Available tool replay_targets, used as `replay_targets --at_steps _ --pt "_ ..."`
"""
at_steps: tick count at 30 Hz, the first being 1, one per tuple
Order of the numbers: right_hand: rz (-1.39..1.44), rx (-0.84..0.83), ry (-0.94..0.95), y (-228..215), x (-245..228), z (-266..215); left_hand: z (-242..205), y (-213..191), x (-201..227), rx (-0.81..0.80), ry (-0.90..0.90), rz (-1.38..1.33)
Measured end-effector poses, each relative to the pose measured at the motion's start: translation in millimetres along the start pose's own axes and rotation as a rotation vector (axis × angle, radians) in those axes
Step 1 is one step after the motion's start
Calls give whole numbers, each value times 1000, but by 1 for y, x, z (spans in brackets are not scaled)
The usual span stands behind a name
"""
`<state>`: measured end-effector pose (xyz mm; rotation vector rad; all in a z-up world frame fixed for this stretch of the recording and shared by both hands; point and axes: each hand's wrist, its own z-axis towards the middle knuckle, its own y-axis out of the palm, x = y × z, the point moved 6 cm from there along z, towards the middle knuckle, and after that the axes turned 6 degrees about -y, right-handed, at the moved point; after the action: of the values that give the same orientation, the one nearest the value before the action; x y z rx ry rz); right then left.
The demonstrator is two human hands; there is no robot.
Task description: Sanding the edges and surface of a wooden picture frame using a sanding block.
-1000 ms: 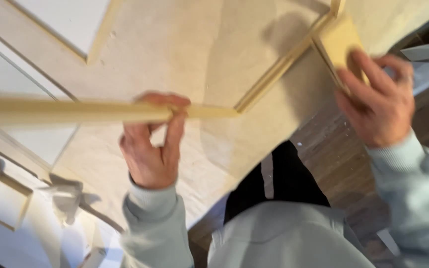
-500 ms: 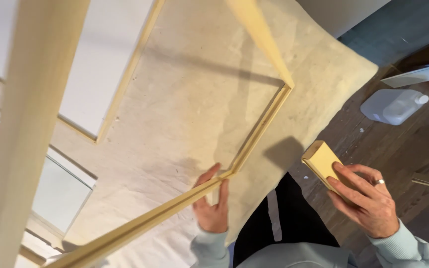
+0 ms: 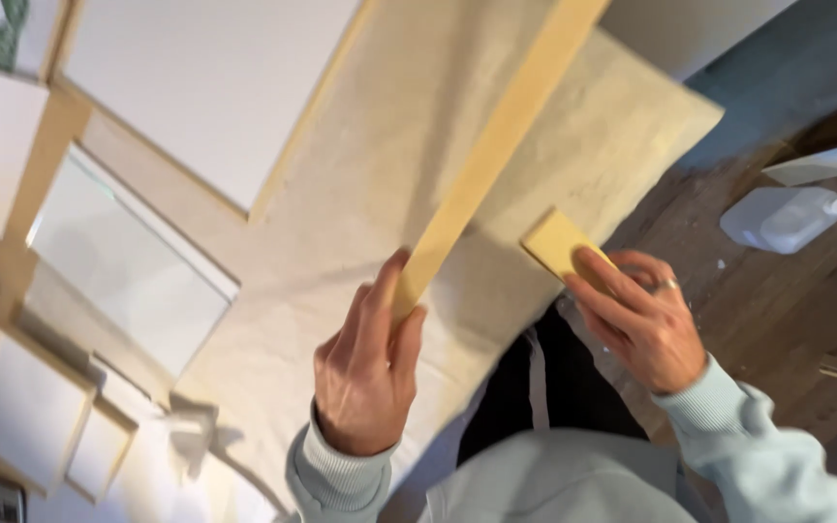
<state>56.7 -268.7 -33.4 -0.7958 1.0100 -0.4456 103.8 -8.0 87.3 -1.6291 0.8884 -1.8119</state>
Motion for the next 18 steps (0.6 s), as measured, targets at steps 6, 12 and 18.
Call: replay_targets --at_steps 6,12,18 --pt "-64 -47 -63 72 -14 13 -18 44 5 -60 95 103" --pt "-112 -114 -78 151 -4 5 -27 72 -28 -37 121 11" --pt "-172 -34 -169 153 -13 26 -25 18 -53 -151 -24 -275"
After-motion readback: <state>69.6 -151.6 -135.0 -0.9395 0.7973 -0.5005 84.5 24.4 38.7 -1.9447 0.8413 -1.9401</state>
